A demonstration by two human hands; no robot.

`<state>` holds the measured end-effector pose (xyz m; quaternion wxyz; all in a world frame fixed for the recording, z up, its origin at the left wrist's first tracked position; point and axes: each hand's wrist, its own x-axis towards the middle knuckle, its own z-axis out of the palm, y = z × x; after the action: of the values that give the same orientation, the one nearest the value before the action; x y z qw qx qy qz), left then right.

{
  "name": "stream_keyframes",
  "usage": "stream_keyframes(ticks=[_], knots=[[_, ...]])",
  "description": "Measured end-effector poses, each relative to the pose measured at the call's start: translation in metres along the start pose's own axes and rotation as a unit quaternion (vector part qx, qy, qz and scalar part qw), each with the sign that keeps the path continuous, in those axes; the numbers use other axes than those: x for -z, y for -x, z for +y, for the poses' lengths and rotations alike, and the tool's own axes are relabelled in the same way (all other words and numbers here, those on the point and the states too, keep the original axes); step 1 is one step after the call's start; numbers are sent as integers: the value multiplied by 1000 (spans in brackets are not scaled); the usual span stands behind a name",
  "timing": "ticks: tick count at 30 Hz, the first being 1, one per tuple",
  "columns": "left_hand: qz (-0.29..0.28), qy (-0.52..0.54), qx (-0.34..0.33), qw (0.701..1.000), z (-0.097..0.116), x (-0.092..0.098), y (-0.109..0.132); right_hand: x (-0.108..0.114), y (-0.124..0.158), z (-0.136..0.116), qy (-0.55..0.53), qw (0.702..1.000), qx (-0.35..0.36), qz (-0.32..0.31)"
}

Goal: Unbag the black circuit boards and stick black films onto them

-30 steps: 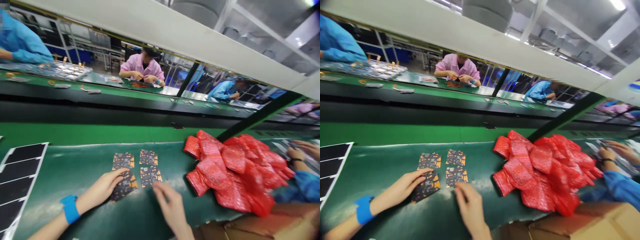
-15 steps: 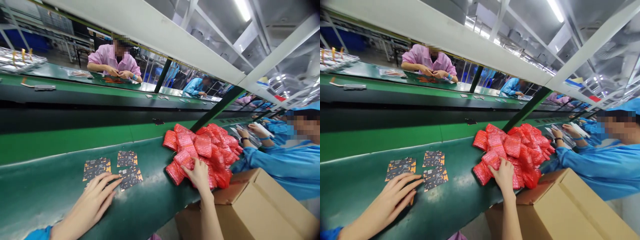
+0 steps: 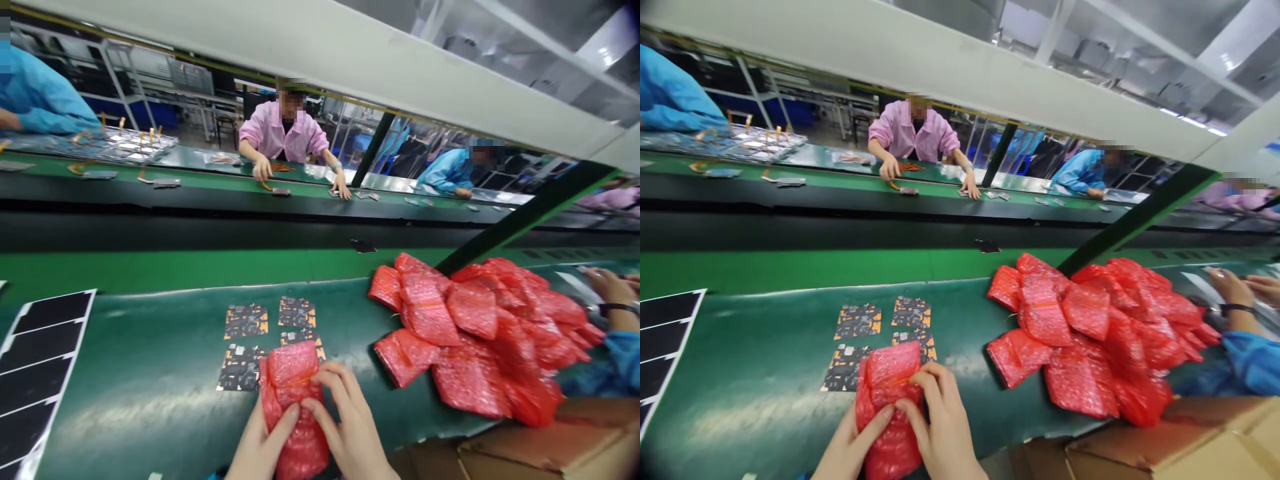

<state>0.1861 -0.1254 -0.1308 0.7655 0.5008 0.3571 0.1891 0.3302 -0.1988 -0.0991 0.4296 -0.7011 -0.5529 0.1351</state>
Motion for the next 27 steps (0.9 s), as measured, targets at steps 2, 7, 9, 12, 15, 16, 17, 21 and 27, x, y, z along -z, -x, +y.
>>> stream_keyframes(ticks=[2,7,9,12,15,16,17,21,27], knots=[[28,-67,-10,997,8,16,8,-5,-7,-8,27,997,72,-26],[21,-193,-39,980,16,42,27,0,-23,-13,-21,988,91,-125],[24,-222,-47,974,17,43,30,-1,-24,-16,-18,987,92,-127],[28,-249,-54,967,17,42,30,-10,-20,-19,62,983,140,-97],[7,-273,-31,962,15,42,30,-18,-19,-12,116,976,164,-82],[4,-290,-20,957,14,42,30,-18,-22,-8,94,983,140,-77],[-3,-313,-8,950,12,42,31,-18,-25,-3,58,990,106,-67],[-77,-386,35,918,16,37,33,-14,-43,11,-63,997,-28,-16],[-138,-453,43,880,50,25,29,-27,-61,-1,-226,960,-151,-61]])
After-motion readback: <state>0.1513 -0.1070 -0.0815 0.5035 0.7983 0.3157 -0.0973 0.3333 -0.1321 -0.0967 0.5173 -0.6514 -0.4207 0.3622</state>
